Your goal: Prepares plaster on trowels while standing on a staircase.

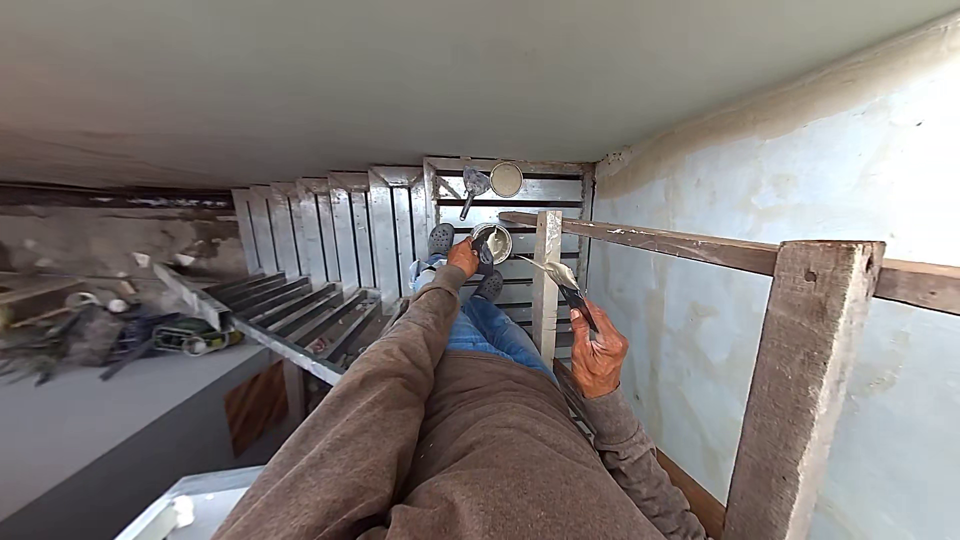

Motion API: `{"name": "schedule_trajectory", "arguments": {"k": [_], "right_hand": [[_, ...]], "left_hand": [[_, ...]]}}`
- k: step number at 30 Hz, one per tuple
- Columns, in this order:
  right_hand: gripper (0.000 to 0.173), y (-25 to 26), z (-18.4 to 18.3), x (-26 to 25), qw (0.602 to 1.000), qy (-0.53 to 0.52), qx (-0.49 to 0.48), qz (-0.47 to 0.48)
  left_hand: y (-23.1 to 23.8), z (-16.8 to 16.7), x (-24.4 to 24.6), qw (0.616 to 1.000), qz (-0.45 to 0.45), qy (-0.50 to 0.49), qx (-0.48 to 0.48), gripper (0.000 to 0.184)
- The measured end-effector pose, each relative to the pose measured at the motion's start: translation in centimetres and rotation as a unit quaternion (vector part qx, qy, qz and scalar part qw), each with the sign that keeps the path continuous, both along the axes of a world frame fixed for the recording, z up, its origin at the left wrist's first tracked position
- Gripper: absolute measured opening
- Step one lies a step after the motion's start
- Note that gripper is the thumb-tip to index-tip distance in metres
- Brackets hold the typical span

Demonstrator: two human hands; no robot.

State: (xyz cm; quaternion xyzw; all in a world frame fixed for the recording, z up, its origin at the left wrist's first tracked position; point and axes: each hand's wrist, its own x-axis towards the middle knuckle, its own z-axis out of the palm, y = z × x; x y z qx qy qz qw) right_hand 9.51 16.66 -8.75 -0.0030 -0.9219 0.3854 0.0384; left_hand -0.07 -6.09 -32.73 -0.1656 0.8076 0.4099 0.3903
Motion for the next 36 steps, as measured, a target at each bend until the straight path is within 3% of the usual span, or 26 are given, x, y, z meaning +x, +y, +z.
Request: {"name": "schedule_trajectory", "arguments": {"k": [7, 13, 18, 29, 36], "right_hand": [[0.025, -0.3, 2.3, 0.3, 0.999, 0.023, -0.011, 0.024], [0.025, -0.2, 4.3, 0.3, 0.996, 0.055, -0.036, 0.053], [0.024, 0.4, 6.3, -0.2, 0.99, 0.102, -0.061, 0.081], [0.031, 3.9, 9.1, -3.7, 0.933, 0.267, -0.111, 0.215], [0.037, 4.7, 9.5, -5.6, 0.901, 0.363, -0.114, 0.208]], "left_hand": [[0.5, -0.4, -0.1, 0.999, 0.004, 0.007, 0.044, 0.037], [0.7, 0.7, 0.0, 0.974, 0.112, -0.051, 0.19, 0.038], [-0.1, 6.3, -0.4, 0.931, 0.159, -0.024, 0.328, 0.032], [-2.8, 25.1, -0.7, 0.806, 0.152, 0.022, 0.572, 0.031], [-1.3, 32.0, -0.9, 0.747, 0.099, 0.012, 0.657, 0.024]]}}
